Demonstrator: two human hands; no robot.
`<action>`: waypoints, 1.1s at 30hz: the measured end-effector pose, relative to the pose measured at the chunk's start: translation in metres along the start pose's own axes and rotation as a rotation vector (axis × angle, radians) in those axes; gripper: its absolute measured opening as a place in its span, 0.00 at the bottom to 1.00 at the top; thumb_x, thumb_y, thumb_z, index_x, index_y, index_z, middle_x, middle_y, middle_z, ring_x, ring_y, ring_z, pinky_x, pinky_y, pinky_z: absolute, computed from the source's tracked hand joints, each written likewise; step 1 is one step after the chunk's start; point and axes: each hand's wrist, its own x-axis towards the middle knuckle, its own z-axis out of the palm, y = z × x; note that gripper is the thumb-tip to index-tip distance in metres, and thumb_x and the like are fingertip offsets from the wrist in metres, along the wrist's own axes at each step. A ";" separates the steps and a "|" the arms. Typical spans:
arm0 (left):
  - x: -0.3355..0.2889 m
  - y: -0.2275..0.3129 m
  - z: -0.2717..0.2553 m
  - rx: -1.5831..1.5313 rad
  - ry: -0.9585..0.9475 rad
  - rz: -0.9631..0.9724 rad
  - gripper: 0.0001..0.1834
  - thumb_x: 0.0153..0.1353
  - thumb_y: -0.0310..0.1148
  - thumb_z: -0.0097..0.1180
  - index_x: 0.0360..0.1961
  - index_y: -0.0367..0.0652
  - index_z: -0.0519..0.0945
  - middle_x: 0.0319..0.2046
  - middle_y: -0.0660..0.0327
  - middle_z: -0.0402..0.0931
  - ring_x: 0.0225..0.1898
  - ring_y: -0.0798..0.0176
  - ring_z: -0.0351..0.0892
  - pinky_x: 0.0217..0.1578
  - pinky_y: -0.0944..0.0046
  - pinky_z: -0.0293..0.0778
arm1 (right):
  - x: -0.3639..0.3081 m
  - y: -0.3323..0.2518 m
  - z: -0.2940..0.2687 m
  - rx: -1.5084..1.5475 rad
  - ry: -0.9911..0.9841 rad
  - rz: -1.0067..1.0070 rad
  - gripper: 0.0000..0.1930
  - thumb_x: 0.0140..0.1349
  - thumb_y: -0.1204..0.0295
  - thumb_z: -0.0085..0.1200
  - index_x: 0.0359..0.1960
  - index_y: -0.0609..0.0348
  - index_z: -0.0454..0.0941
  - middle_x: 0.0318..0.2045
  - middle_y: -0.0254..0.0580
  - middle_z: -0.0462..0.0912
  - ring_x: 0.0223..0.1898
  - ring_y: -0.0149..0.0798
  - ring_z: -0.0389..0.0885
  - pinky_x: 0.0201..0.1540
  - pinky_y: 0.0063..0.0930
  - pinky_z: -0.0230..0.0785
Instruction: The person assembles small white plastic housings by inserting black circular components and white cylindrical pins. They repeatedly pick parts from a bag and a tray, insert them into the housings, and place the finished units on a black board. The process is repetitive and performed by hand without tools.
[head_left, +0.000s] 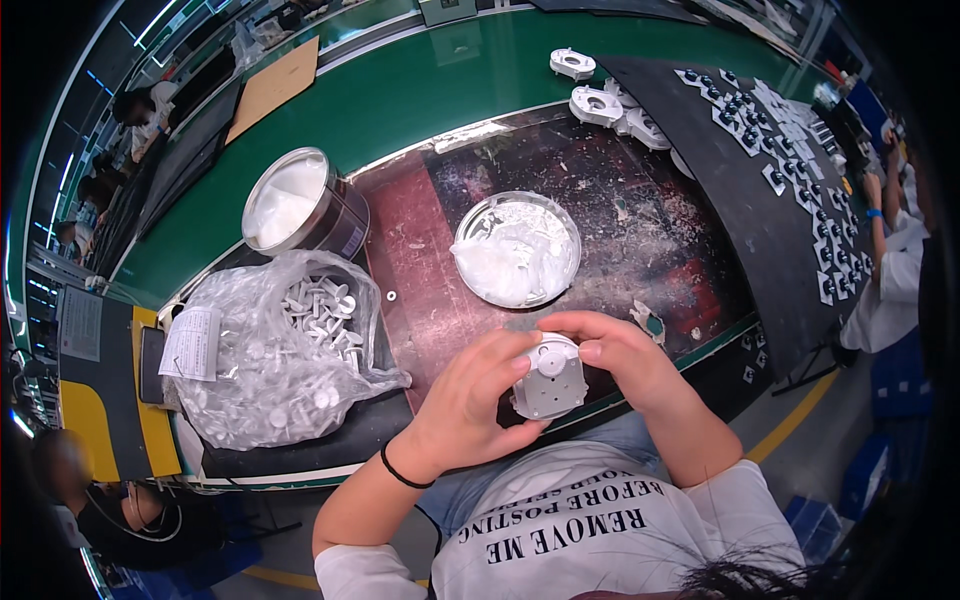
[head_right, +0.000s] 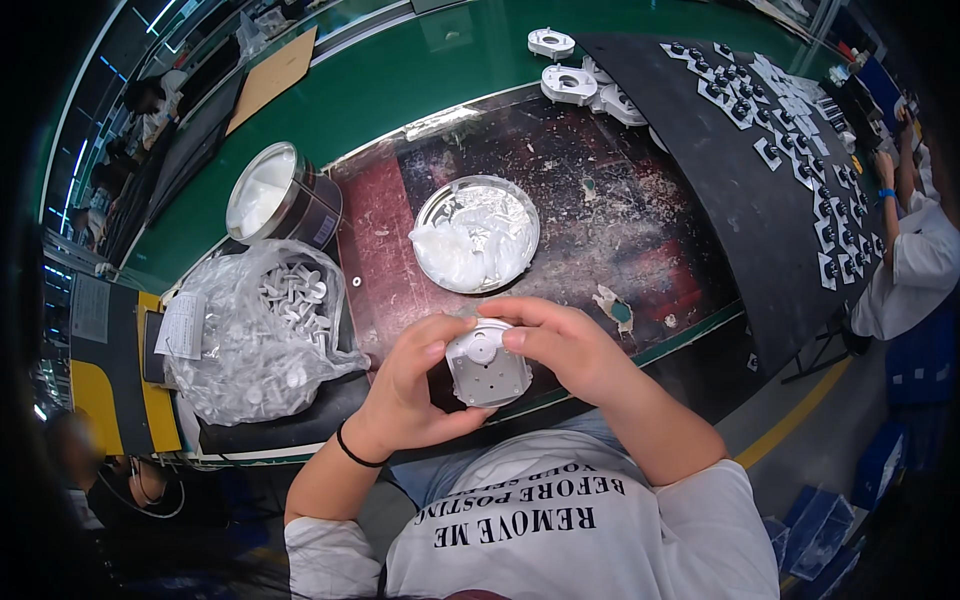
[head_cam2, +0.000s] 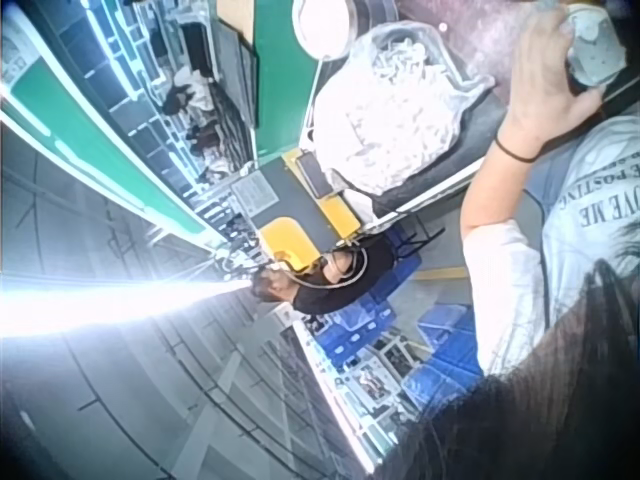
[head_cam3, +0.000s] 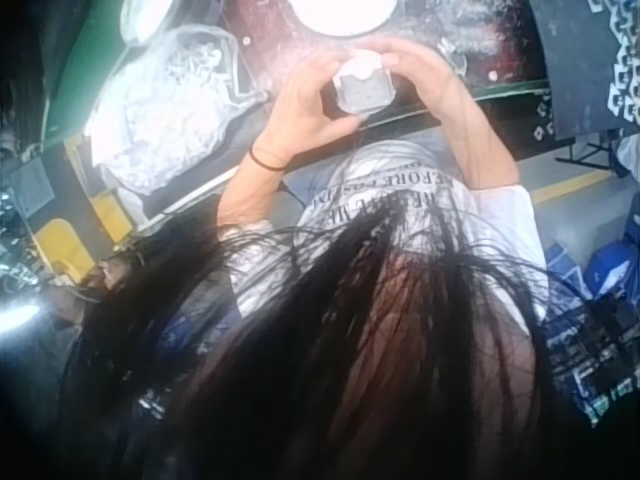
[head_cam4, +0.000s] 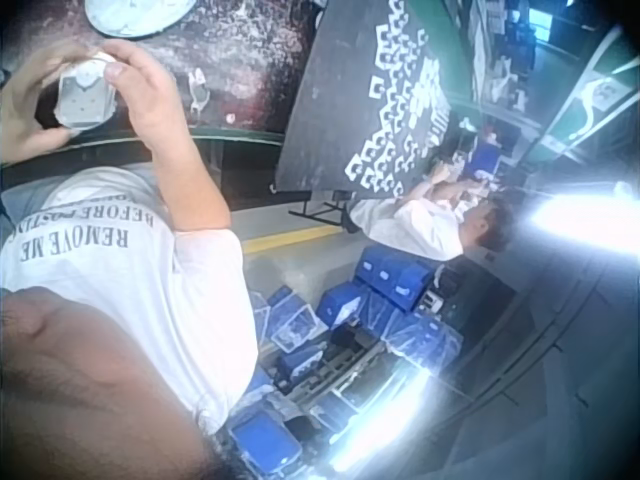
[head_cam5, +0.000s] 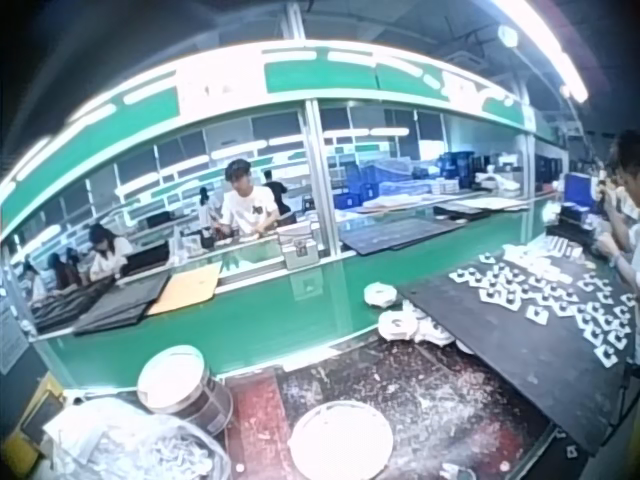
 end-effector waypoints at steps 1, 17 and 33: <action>0.000 0.000 0.000 0.001 -0.002 -0.002 0.52 0.35 0.25 0.69 0.62 0.51 0.53 0.55 0.47 0.66 0.50 0.42 0.71 0.50 0.48 0.69 | 0.000 0.000 0.000 0.008 -0.004 -0.002 0.22 0.63 0.70 0.46 0.56 0.69 0.68 0.50 0.42 0.75 0.52 0.30 0.71 0.55 0.26 0.62; 0.048 -0.032 -0.044 0.110 0.135 -0.318 0.55 0.41 0.30 0.68 0.65 0.40 0.43 0.51 0.41 0.66 0.54 0.45 0.70 0.54 0.52 0.65 | -0.035 0.029 -0.047 -0.280 0.391 -0.308 0.21 0.57 0.73 0.52 0.54 0.65 0.70 0.48 0.44 0.77 0.50 0.36 0.73 0.54 0.28 0.62; 0.151 -0.256 -0.086 0.431 0.392 -0.721 0.59 0.39 0.34 0.70 0.66 0.36 0.43 0.53 0.40 0.68 0.53 0.44 0.72 0.53 0.58 0.68 | -0.038 0.022 -0.059 -0.752 0.450 -0.562 0.11 0.48 0.73 0.59 0.35 0.62 0.79 0.31 0.46 0.80 0.33 0.47 0.78 0.37 0.35 0.71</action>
